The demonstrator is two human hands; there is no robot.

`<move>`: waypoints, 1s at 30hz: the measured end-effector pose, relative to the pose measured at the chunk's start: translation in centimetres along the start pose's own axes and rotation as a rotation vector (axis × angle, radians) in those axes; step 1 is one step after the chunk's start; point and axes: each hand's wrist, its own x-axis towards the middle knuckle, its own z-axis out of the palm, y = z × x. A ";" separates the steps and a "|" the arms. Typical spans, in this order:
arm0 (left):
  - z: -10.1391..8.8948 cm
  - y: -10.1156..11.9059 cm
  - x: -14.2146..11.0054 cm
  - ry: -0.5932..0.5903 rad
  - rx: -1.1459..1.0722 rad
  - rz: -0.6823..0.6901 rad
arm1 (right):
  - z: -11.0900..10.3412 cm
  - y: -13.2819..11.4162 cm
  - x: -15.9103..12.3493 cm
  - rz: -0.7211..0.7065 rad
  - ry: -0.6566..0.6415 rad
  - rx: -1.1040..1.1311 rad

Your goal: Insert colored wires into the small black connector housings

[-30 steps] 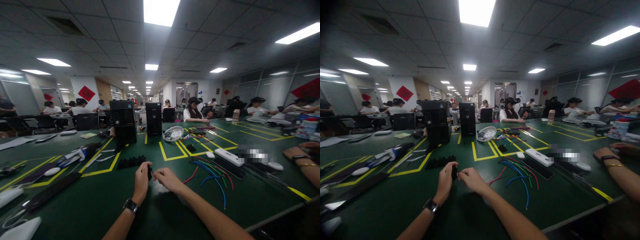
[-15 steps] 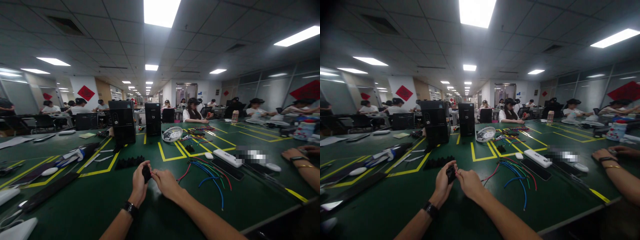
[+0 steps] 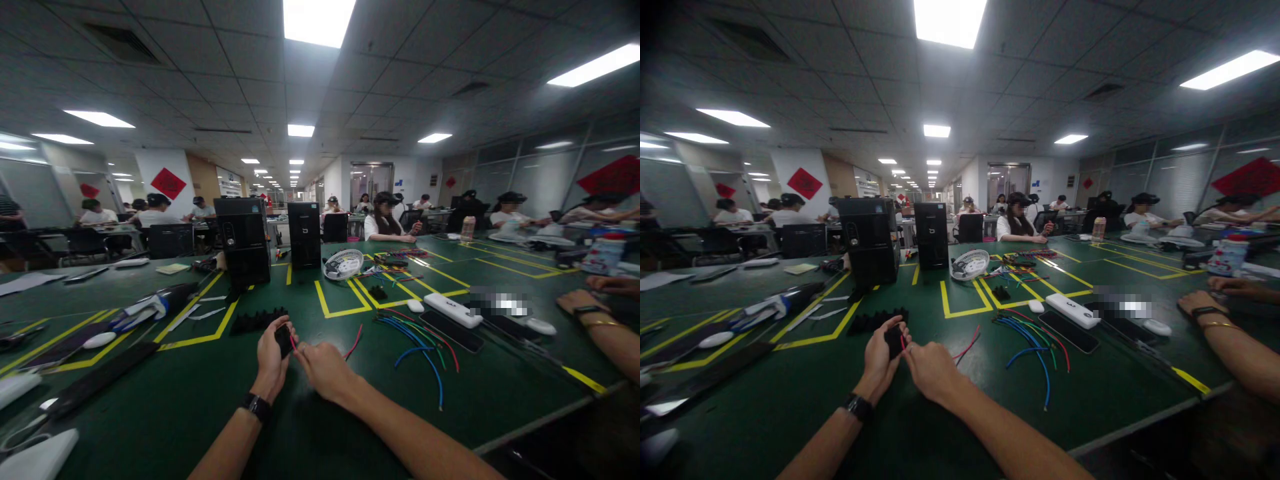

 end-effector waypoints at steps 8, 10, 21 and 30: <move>-0.5 0.0 0.7 0.001 0.022 0.015 | -0.5 0.9 0.5 0.013 0.073 0.171; -0.8 -0.5 0.9 -0.018 0.099 0.057 | -1.1 1.0 0.8 -0.001 0.117 0.223; -1.3 2.1 3.0 0.112 -0.262 -0.005 | 1.3 0.8 -0.4 -0.021 -0.015 0.107; -1.1 -1.3 1.4 -0.054 0.149 -0.151 | -1.0 2.4 1.1 0.055 0.235 0.345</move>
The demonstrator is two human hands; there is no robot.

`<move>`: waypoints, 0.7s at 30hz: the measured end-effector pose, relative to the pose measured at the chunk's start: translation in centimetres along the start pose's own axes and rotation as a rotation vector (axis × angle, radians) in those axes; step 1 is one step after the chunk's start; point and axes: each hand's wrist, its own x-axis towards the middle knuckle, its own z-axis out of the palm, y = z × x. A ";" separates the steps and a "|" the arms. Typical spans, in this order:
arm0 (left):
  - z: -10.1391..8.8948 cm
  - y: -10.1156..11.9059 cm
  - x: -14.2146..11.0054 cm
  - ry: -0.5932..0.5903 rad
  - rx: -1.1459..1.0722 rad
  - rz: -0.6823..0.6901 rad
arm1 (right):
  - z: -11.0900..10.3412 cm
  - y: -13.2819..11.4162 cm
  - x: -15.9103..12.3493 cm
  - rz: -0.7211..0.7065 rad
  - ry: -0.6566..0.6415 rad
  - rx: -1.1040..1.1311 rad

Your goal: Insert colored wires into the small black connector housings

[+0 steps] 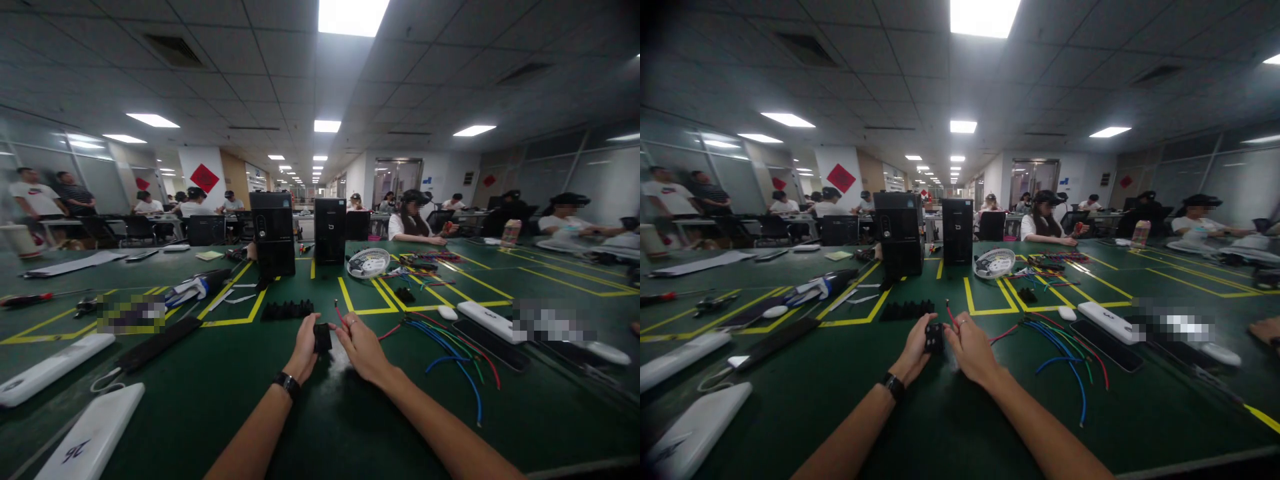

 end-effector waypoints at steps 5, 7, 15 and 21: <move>0.9 -1.8 0.2 -0.030 0.056 0.016 | 0.1 0.4 -0.2 -0.216 -0.183 0.121; 0.8 -1.6 0.1 -0.006 0.172 0.029 | 0.6 1.5 0.2 -0.195 -0.223 0.126; 2.0 -0.7 -4.0 -0.039 1.155 0.648 | 3.7 9.0 6.1 -0.014 -0.300 -0.006; 2.9 0.1 -6.0 -0.658 1.310 0.678 | 6.7 10.9 9.3 -0.038 -0.288 -0.003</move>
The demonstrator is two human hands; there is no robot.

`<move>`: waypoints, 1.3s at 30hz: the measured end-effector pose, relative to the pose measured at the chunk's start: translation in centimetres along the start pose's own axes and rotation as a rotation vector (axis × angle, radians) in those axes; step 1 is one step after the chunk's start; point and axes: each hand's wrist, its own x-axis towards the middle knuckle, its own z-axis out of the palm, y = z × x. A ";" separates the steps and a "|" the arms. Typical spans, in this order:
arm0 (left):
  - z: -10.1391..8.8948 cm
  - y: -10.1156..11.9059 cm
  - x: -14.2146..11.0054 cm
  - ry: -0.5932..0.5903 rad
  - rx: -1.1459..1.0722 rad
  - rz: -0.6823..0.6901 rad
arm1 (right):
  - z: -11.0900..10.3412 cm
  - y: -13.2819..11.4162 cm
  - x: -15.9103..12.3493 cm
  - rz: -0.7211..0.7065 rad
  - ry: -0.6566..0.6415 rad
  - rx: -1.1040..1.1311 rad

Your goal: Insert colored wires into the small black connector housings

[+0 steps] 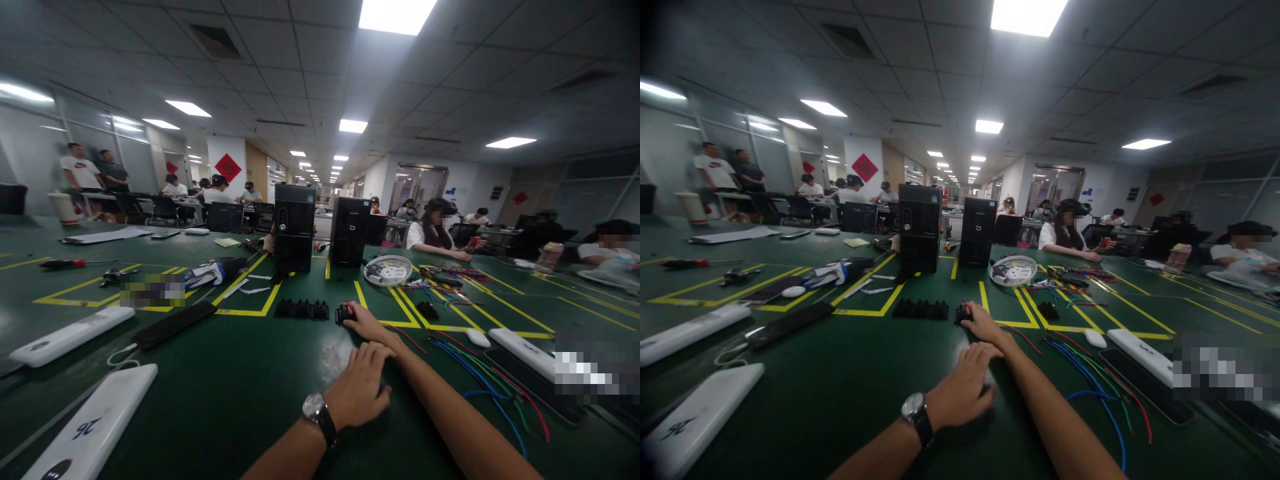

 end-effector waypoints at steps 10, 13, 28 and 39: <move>-0.2 -0.3 0.4 -0.146 -0.045 0.016 | 1.0 0.0 0.9 -0.057 -0.002 0.030; -0.3 -0.4 0.5 -0.161 -0.058 0.026 | 1.0 -0.2 1.0 -0.058 -0.002 0.033; -0.1 -0.3 0.4 -0.185 -0.027 0.019 | 1.1 -0.7 1.2 -0.051 0.005 -0.003; -0.2 -0.1 0.4 -0.156 -0.021 0.028 | 1.6 -0.2 1.3 -0.083 0.026 -0.007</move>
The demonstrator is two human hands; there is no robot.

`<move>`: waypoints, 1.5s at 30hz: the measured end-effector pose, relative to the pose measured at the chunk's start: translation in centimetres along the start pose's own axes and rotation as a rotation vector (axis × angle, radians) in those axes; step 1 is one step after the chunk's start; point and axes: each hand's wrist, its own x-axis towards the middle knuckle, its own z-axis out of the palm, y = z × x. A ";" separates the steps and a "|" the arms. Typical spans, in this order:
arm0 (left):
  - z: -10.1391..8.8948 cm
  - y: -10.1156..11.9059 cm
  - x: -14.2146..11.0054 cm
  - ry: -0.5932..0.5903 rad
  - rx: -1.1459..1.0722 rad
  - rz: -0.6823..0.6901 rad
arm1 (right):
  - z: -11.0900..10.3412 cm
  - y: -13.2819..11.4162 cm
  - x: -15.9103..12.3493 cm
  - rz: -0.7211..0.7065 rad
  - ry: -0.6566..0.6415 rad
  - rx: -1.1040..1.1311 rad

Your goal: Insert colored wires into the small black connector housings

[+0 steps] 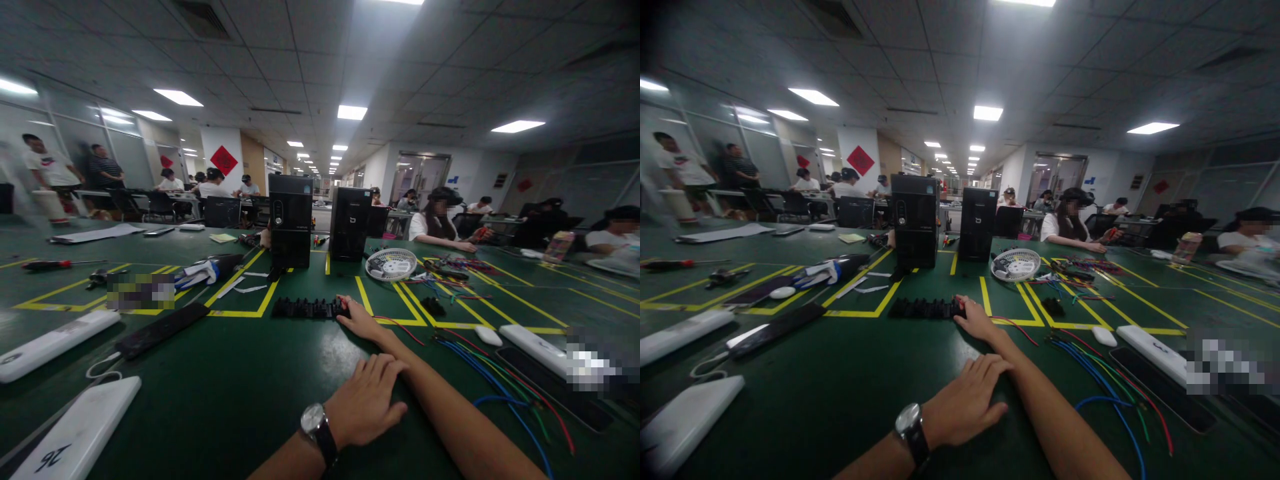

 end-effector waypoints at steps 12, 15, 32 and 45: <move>0.2 -0.1 0.0 0.008 -0.005 0.002 | 0.0 -0.1 -0.1 -0.015 0.006 0.049; 0.1 -0.1 0.0 0.008 -0.010 0.004 | 0.0 0.0 -0.1 -0.020 0.009 0.049; 0.3 -0.3 0.1 0.039 -0.034 0.017 | -0.8 -0.5 0.0 0.053 0.162 -0.026; 1.4 3.6 0.2 -0.060 0.284 0.485 | -9.9 -13.2 4.1 0.332 0.167 1.142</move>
